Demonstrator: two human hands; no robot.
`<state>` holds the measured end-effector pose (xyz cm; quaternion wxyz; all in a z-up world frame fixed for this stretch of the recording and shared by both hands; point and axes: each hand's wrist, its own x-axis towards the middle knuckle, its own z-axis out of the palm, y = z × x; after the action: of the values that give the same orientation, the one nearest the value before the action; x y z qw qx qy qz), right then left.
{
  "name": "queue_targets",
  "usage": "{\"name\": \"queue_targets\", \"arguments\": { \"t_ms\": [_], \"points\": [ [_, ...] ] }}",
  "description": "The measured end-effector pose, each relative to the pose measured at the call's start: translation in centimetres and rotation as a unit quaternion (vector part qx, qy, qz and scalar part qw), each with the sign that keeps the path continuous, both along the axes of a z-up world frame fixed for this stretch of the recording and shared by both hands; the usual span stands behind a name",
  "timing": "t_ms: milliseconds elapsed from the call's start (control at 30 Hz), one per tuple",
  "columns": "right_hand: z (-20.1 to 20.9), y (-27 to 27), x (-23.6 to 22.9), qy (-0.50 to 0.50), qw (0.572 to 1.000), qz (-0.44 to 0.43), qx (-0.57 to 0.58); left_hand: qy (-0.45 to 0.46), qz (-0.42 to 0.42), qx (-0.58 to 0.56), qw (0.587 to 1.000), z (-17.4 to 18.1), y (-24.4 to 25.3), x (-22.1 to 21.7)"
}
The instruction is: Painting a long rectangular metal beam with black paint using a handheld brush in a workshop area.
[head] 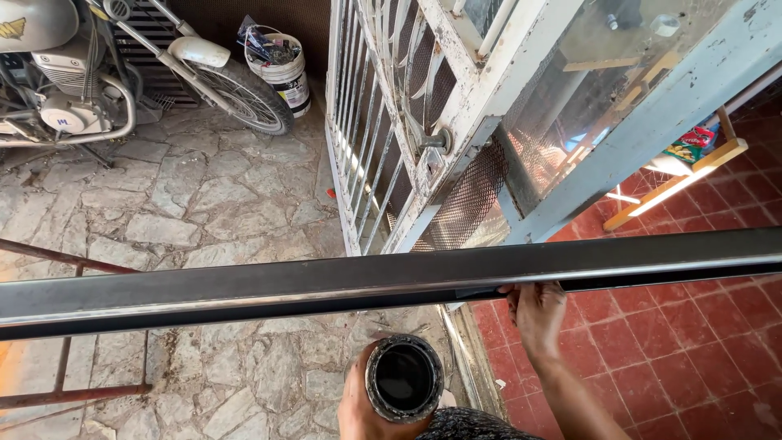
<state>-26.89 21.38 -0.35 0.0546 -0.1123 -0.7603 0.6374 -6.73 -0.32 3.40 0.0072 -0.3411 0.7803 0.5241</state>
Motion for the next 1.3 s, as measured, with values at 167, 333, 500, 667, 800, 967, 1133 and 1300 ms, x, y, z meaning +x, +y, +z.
{"name": "queue_targets", "arguments": {
  "t_ms": [167, 333, 500, 667, 800, 967, 1133, 1300],
  "points": [
    [-0.1, 1.9, -0.4, 0.033, 0.998, -0.047, 0.003, 0.028, 0.038, -0.023, 0.999, 0.5, 0.4, 0.3],
    [-0.1, -1.5, 0.7, 0.013, 0.998, 0.053, -0.001, -0.017, 0.003, 0.007, 1.0, 2.0, -0.2, 0.4],
    [-0.3, 1.8, -0.8, 0.013, 0.998, -0.048, 0.039, 0.049, 0.03, -0.012, 0.998, 1.0, 0.3, 0.8],
    [1.5, 1.2, 0.3, 0.042, 0.992, -0.115, 0.006, 0.028, 0.011, -0.019, 0.999, -0.2, 0.1, 1.4],
    [1.3, -1.5, 0.8, -0.036, 0.999, 0.0, -0.012, 0.064, 0.0, -0.023, 0.998, 0.3, 0.4, 1.4],
    [0.8, 3.8, -1.3, -0.034, 0.996, -0.077, 0.029, 0.163, 0.04, -0.092, 0.982, 1.2, 2.3, 1.2],
    [1.6, 8.2, -1.7, 0.088, 0.972, -0.201, -0.082, 0.216, 0.095, -0.167, 0.957, 2.1, 4.0, 0.7],
    [0.5, 1.9, -0.2, 0.09, 0.988, -0.114, -0.052, 0.213, 0.073, -0.136, 0.965, 3.7, 5.1, 0.0]
  ]
}}
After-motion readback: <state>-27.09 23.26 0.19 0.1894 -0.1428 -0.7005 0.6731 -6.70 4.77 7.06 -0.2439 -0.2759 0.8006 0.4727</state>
